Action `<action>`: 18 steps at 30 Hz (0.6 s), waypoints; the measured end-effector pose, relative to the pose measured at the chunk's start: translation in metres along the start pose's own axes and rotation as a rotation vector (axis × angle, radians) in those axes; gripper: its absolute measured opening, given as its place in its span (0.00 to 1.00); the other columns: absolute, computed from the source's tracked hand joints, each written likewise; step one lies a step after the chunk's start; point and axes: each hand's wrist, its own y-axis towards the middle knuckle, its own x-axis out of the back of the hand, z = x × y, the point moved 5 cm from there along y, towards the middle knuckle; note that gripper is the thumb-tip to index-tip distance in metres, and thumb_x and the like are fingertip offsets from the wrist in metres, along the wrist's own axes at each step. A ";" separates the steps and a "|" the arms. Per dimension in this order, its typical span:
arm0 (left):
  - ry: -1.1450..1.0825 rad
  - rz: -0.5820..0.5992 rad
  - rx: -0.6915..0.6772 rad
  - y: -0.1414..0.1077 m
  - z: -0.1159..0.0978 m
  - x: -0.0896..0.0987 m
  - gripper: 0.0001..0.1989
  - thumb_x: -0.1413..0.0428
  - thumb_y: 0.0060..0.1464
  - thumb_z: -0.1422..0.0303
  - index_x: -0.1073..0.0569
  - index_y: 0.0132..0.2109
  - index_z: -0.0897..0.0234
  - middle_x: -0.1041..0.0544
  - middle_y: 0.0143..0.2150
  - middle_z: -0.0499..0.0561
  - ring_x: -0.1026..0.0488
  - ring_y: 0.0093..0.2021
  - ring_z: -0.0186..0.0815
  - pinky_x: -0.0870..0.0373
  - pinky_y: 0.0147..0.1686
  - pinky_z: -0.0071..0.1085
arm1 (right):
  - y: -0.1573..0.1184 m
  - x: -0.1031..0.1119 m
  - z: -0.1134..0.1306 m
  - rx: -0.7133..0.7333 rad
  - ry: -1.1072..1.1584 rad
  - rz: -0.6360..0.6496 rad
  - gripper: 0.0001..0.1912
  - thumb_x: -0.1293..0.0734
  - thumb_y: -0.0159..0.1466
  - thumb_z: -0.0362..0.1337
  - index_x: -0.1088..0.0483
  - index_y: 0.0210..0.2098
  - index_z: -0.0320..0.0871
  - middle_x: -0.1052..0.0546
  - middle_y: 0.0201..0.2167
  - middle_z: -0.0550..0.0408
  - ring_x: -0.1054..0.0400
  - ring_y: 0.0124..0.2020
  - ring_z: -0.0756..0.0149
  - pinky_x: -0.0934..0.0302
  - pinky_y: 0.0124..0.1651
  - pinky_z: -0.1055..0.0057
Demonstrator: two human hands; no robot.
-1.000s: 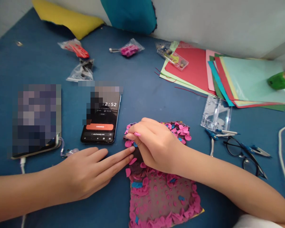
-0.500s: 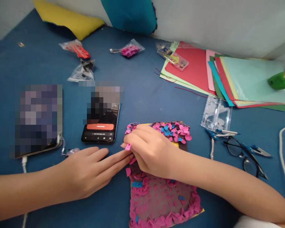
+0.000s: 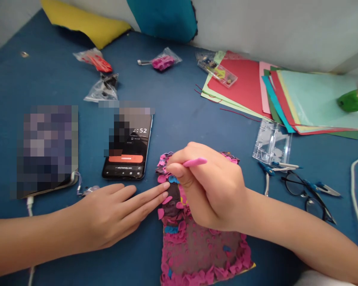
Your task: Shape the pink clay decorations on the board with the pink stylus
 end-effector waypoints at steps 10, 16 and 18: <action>0.013 0.019 -0.004 0.000 0.000 0.001 0.24 0.46 0.62 0.71 0.32 0.64 0.70 0.39 0.70 0.59 0.33 0.30 0.34 0.34 0.27 0.33 | -0.006 -0.022 -0.009 0.138 0.029 -0.064 0.08 0.42 0.70 0.25 0.37 0.37 0.42 0.25 0.29 0.50 0.34 0.30 0.66 0.33 0.35 0.67; 0.005 -0.069 0.018 -0.001 -0.001 -0.004 0.25 0.47 0.60 0.72 0.31 0.63 0.70 0.38 0.70 0.59 0.35 0.29 0.35 0.38 0.25 0.34 | -0.007 -0.021 -0.006 0.143 0.036 -0.049 0.09 0.43 0.70 0.25 0.38 0.38 0.43 0.25 0.30 0.52 0.36 0.29 0.67 0.34 0.34 0.68; -0.003 -0.080 0.018 -0.001 -0.001 -0.004 0.25 0.48 0.60 0.72 0.32 0.63 0.71 0.37 0.69 0.59 0.35 0.28 0.35 0.38 0.25 0.35 | -0.007 -0.023 -0.006 0.177 0.010 -0.057 0.08 0.43 0.69 0.24 0.38 0.39 0.43 0.25 0.30 0.51 0.36 0.29 0.66 0.35 0.34 0.67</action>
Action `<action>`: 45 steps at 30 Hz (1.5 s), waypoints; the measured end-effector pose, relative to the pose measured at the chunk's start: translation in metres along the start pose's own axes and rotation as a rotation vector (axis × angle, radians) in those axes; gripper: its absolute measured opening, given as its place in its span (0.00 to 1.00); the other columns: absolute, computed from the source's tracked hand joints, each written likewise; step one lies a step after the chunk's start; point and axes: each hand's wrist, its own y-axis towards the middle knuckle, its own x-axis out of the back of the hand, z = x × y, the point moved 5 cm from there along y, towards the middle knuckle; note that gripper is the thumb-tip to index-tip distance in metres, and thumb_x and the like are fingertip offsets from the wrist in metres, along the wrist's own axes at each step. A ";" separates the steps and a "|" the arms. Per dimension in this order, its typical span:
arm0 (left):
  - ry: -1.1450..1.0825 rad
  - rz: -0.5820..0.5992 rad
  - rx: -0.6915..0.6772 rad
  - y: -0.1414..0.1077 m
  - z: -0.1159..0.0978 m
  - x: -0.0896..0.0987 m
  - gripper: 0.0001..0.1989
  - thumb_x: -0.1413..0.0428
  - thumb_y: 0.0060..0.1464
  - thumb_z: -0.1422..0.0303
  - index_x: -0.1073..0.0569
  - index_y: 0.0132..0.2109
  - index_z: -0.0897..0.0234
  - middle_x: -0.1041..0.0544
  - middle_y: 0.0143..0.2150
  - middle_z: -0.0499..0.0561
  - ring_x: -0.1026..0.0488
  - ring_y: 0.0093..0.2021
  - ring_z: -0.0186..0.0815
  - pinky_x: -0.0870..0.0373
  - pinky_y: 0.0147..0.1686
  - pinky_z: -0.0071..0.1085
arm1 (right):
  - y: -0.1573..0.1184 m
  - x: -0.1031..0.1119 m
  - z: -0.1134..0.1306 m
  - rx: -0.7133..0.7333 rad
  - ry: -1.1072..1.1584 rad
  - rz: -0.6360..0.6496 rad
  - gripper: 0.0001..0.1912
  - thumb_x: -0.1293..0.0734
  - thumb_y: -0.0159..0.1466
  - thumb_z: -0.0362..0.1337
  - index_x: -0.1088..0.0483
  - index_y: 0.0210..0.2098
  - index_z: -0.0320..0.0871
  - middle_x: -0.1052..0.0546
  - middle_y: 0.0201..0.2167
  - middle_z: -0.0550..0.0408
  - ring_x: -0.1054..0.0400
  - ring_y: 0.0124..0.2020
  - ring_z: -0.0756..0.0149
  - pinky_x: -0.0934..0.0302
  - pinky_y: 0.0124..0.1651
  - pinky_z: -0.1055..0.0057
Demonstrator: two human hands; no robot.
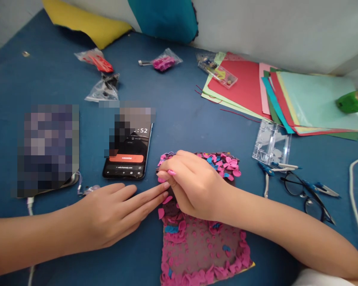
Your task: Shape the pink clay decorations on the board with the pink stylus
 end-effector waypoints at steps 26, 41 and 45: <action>0.011 0.068 -0.013 0.002 0.001 0.004 0.24 0.48 0.62 0.72 0.32 0.64 0.70 0.38 0.70 0.58 0.34 0.29 0.34 0.36 0.26 0.34 | 0.003 0.006 0.006 0.045 -0.074 0.030 0.10 0.42 0.68 0.23 0.38 0.38 0.44 0.25 0.29 0.51 0.38 0.28 0.65 0.36 0.32 0.65; 0.009 0.001 0.012 0.001 -0.001 0.000 0.25 0.48 0.60 0.72 0.31 0.63 0.70 0.34 0.67 0.58 0.35 0.28 0.35 0.37 0.24 0.34 | -0.006 -0.010 0.001 0.061 -0.057 0.059 0.09 0.41 0.66 0.21 0.36 0.37 0.40 0.24 0.30 0.48 0.36 0.29 0.64 0.36 0.35 0.64; 0.013 -0.017 0.015 0.001 -0.001 0.000 0.25 0.48 0.59 0.72 0.31 0.63 0.70 0.34 0.67 0.58 0.35 0.28 0.36 0.37 0.24 0.35 | -0.006 -0.013 0.000 0.062 -0.081 0.078 0.09 0.42 0.67 0.22 0.36 0.37 0.41 0.24 0.30 0.49 0.35 0.30 0.64 0.33 0.36 0.64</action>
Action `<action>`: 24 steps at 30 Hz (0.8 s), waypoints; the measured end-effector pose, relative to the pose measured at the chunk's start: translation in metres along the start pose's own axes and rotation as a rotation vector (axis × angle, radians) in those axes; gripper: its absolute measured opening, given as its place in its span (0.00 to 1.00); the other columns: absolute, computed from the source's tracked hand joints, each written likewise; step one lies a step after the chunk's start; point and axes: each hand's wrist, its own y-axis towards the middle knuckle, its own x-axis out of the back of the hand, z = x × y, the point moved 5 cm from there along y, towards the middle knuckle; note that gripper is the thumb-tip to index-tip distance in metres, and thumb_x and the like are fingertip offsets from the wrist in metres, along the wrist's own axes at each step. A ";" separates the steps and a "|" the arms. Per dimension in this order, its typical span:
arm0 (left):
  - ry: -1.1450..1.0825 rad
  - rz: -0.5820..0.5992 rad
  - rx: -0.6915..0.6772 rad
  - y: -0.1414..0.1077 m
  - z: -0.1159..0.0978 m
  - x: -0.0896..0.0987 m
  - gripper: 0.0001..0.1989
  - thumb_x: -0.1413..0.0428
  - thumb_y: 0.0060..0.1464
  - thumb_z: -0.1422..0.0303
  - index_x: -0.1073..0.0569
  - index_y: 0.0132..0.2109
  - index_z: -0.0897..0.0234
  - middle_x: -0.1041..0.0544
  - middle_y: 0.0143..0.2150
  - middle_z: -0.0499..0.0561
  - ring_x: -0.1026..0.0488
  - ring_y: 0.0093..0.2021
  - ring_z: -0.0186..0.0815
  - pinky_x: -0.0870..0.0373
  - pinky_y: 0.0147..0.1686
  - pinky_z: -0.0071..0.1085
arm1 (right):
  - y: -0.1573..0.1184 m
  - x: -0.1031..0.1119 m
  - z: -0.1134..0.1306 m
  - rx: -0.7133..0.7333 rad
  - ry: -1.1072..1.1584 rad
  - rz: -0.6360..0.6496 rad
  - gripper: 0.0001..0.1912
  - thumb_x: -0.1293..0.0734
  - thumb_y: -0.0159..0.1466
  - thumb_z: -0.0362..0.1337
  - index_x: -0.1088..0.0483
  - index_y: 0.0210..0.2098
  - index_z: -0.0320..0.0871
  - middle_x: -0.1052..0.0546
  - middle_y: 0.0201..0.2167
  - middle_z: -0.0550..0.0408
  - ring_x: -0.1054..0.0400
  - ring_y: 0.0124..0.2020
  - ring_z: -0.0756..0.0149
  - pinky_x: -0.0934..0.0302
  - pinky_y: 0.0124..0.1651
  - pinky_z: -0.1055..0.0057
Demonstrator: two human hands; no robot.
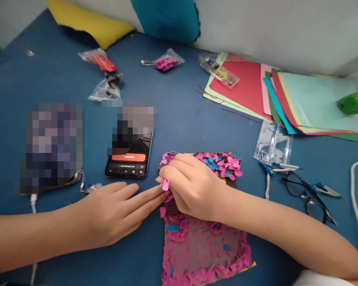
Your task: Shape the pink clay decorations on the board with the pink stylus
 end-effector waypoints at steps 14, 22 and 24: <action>0.001 0.017 -0.002 -0.001 -0.001 0.001 0.25 0.50 0.61 0.72 0.32 0.64 0.71 0.35 0.68 0.57 0.36 0.28 0.36 0.38 0.24 0.35 | 0.006 0.021 0.003 0.016 0.013 -0.024 0.10 0.44 0.71 0.26 0.35 0.38 0.42 0.23 0.27 0.49 0.35 0.27 0.65 0.33 0.31 0.65; 0.006 0.019 -0.002 0.001 0.000 0.001 0.25 0.48 0.59 0.72 0.31 0.63 0.69 0.33 0.67 0.57 0.35 0.28 0.35 0.37 0.24 0.34 | -0.003 0.006 -0.001 0.033 -0.016 0.011 0.09 0.43 0.66 0.23 0.35 0.38 0.40 0.23 0.29 0.49 0.33 0.30 0.64 0.30 0.36 0.64; 0.013 0.008 0.002 0.001 0.000 0.000 0.24 0.48 0.59 0.72 0.30 0.63 0.68 0.33 0.67 0.57 0.35 0.28 0.35 0.37 0.24 0.34 | -0.004 0.002 0.000 0.043 -0.013 0.031 0.09 0.42 0.65 0.22 0.35 0.37 0.39 0.23 0.29 0.48 0.33 0.30 0.64 0.30 0.36 0.63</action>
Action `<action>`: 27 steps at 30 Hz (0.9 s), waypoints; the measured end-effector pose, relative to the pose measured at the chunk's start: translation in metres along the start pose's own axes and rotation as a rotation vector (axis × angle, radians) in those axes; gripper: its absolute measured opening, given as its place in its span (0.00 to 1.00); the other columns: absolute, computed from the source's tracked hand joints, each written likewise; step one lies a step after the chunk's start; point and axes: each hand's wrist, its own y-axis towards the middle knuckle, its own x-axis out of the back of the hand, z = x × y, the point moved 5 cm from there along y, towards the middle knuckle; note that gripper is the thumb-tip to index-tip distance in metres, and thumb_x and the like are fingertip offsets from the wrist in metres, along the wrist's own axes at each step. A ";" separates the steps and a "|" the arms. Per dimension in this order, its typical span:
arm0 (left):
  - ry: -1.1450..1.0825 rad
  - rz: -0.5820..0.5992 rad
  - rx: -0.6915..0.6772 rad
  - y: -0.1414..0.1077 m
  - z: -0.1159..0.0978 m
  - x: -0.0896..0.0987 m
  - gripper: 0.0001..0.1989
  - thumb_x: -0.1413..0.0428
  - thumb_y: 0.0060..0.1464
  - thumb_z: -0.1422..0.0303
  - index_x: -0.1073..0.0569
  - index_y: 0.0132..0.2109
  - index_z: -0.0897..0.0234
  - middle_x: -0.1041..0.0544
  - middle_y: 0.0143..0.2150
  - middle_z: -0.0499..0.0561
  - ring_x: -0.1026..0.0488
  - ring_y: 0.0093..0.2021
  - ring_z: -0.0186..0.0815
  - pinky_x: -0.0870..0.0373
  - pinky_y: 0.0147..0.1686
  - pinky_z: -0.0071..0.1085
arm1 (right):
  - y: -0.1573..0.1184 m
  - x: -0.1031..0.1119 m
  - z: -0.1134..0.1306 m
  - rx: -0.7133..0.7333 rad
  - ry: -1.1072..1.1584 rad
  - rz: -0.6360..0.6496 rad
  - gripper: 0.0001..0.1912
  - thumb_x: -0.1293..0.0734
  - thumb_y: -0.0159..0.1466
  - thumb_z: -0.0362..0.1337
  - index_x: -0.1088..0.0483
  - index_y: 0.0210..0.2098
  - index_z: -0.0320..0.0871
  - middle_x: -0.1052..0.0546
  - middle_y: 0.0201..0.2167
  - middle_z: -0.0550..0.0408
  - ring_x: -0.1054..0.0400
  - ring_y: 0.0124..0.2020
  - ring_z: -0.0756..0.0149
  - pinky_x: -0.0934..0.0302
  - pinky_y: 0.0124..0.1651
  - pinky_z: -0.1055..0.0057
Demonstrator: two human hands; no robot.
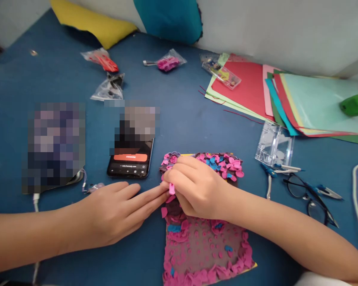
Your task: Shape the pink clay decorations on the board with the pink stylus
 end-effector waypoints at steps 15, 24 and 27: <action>0.005 0.053 -0.008 -0.003 0.001 -0.004 0.25 0.47 0.62 0.69 0.32 0.64 0.67 0.38 0.70 0.54 0.35 0.29 0.34 0.36 0.26 0.35 | -0.001 0.064 -0.004 -0.283 -0.082 -0.124 0.12 0.41 0.71 0.31 0.31 0.32 0.43 0.24 0.25 0.54 0.32 0.23 0.71 0.36 0.27 0.73; -0.032 0.065 -0.068 -0.003 0.007 0.006 0.21 0.48 0.61 0.76 0.29 0.60 0.71 0.34 0.67 0.58 0.31 0.30 0.34 0.33 0.28 0.32 | -0.024 0.047 -0.003 -0.250 -0.140 -0.178 0.07 0.37 0.70 0.30 0.30 0.35 0.42 0.21 0.27 0.53 0.28 0.27 0.70 0.33 0.30 0.75; -0.025 0.066 -0.068 -0.002 0.008 0.009 0.22 0.49 0.60 0.77 0.30 0.61 0.71 0.34 0.67 0.57 0.31 0.30 0.34 0.32 0.28 0.32 | -0.017 0.040 -0.004 -0.208 -0.110 -0.179 0.07 0.37 0.70 0.28 0.30 0.35 0.41 0.20 0.30 0.51 0.28 0.29 0.69 0.31 0.34 0.73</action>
